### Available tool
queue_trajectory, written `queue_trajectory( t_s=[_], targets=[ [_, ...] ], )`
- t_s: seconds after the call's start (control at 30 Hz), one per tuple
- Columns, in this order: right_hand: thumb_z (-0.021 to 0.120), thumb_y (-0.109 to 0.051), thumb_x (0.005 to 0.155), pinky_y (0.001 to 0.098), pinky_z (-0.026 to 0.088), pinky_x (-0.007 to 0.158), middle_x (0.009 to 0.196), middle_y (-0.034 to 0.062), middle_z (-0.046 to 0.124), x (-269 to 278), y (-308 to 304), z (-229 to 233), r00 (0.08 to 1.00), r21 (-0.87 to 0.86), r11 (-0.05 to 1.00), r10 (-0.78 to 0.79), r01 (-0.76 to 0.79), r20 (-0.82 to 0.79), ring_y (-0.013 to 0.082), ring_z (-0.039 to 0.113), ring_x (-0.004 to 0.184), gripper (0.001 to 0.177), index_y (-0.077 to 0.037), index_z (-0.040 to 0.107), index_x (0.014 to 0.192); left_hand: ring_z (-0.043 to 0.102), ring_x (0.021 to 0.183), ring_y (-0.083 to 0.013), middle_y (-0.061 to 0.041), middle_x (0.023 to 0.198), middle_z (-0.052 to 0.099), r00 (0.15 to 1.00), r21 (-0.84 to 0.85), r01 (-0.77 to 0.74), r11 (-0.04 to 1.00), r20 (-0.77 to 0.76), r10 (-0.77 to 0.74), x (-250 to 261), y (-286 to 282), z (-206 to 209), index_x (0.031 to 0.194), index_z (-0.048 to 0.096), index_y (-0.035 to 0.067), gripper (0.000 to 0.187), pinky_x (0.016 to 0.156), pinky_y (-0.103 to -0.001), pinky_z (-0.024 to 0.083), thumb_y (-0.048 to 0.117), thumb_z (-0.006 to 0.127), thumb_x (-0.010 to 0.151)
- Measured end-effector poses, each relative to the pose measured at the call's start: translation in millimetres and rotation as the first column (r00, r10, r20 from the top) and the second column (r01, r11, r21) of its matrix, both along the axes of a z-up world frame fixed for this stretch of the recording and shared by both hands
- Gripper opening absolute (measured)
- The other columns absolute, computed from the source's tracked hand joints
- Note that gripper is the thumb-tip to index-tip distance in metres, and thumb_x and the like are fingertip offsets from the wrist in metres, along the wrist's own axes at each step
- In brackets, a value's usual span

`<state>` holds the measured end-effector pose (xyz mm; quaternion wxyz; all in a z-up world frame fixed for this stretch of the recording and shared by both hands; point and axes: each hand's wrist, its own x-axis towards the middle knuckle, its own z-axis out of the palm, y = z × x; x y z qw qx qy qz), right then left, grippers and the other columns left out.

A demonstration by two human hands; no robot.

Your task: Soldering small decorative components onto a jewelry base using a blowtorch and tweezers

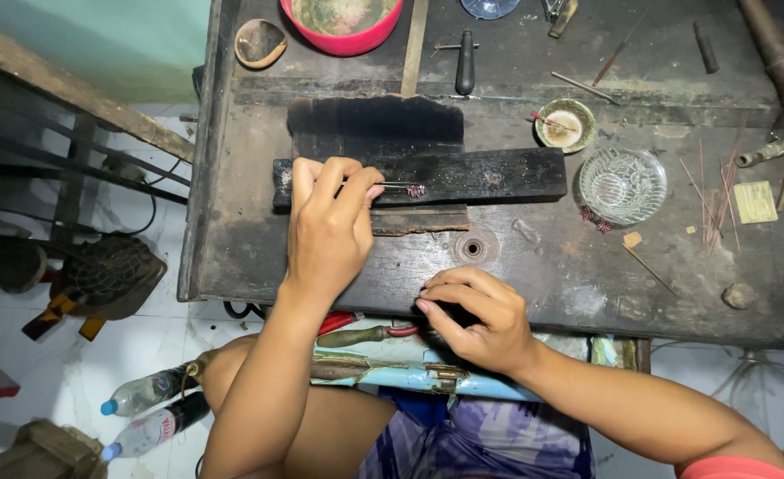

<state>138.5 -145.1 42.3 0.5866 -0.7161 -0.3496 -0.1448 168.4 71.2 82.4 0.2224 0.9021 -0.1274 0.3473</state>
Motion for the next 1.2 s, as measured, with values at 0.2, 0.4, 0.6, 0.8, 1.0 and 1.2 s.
queue_trajectory(
  t_s=[0.2, 0.4, 0.6, 0.8, 1.0, 1.2],
  targets=[
    [0.078, -0.006, 0.086, 0.0386, 0.062, 0.068, 0.085, 0.011, 0.074, 1, 0, 0, 1.0, -0.01, 1.0, 0.004, -0.004, -0.019, 0.0292, 0.078, 0.078, 0.001, -0.006, 0.077, 0.086, 0.052, 0.091, -0.03, -0.004, 0.093, 0.057, 0.999, -0.07, 0.009, 0.997, -0.033, -0.012, -1, 7, -1, 0.099, 0.07, 0.011, 0.007, 0.086, -0.039, 0.048, 0.01, 0.064, 0.103],
    [0.079, -0.006, 0.086, 0.0377, 0.062, 0.068, 0.086, 0.0105, 0.075, 1, -1, 0, 1.0, -0.015, 1.0, -0.002, 0.002, -0.008, 0.0284, 0.078, 0.078, 0.002, -0.007, 0.077, 0.086, 0.051, 0.099, -0.0327, -0.005, 0.097, 0.052, 0.998, -0.114, -0.043, 0.993, -0.051, 0.037, 0, 8, -5, 0.096, 0.071, 0.011, 0.008, 0.09, -0.042, 0.044, 0.01, 0.066, 0.102],
    [0.079, -0.007, 0.086, 0.0361, 0.062, 0.069, 0.086, 0.0099, 0.076, 1, -2, -2, 1.0, -0.029, 1.0, -0.001, 0.0, -0.015, 0.0281, 0.078, 0.079, 0.003, -0.008, 0.078, 0.088, 0.05, 0.1, -0.028, -0.001, 0.096, 0.052, 0.993, -0.147, -0.084, 0.985, -0.097, 0.071, 1, 6, -8, 0.096, 0.073, 0.014, 0.008, 0.088, -0.039, 0.038, 0.013, 0.067, 0.102],
    [0.08, -0.007, 0.085, 0.0359, 0.062, 0.069, 0.086, 0.0089, 0.076, 1, -2, -3, 1.0, -0.033, 0.999, -0.011, 0.011, -0.02, 0.0272, 0.078, 0.078, 0.002, -0.008, 0.079, 0.087, 0.05, 0.1, -0.0277, -0.001, 0.095, 0.052, 0.992, -0.146, -0.083, 0.986, -0.102, 0.069, 1, 4, -10, 0.096, 0.072, 0.016, 0.007, 0.088, -0.041, 0.037, 0.014, 0.067, 0.101],
    [0.08, -0.007, 0.085, 0.0356, 0.061, 0.068, 0.085, 0.0087, 0.076, 1, -2, -1, 1.0, -0.052, 0.999, -0.015, 0.014, -0.025, 0.0275, 0.078, 0.077, 0.003, -0.009, 0.079, 0.086, 0.05, 0.099, -0.0275, -0.001, 0.095, 0.053, 0.991, -0.157, -0.081, 0.984, -0.118, 0.062, 2, 6, -16, 0.097, 0.072, 0.016, 0.008, 0.088, -0.041, 0.037, 0.016, 0.066, 0.101],
    [0.08, -0.007, 0.085, 0.0354, 0.062, 0.068, 0.085, 0.0082, 0.077, 1, -1, -2, 1.0, -0.053, 0.998, -0.019, 0.018, -0.023, 0.0268, 0.078, 0.078, 0.003, -0.009, 0.079, 0.086, 0.051, 0.099, -0.028, -0.001, 0.095, 0.054, 0.99, -0.165, -0.083, 0.983, -0.13, 0.062, 1, 6, -17, 0.098, 0.072, 0.016, 0.008, 0.089, -0.042, 0.037, 0.017, 0.065, 0.102]
  ],
)
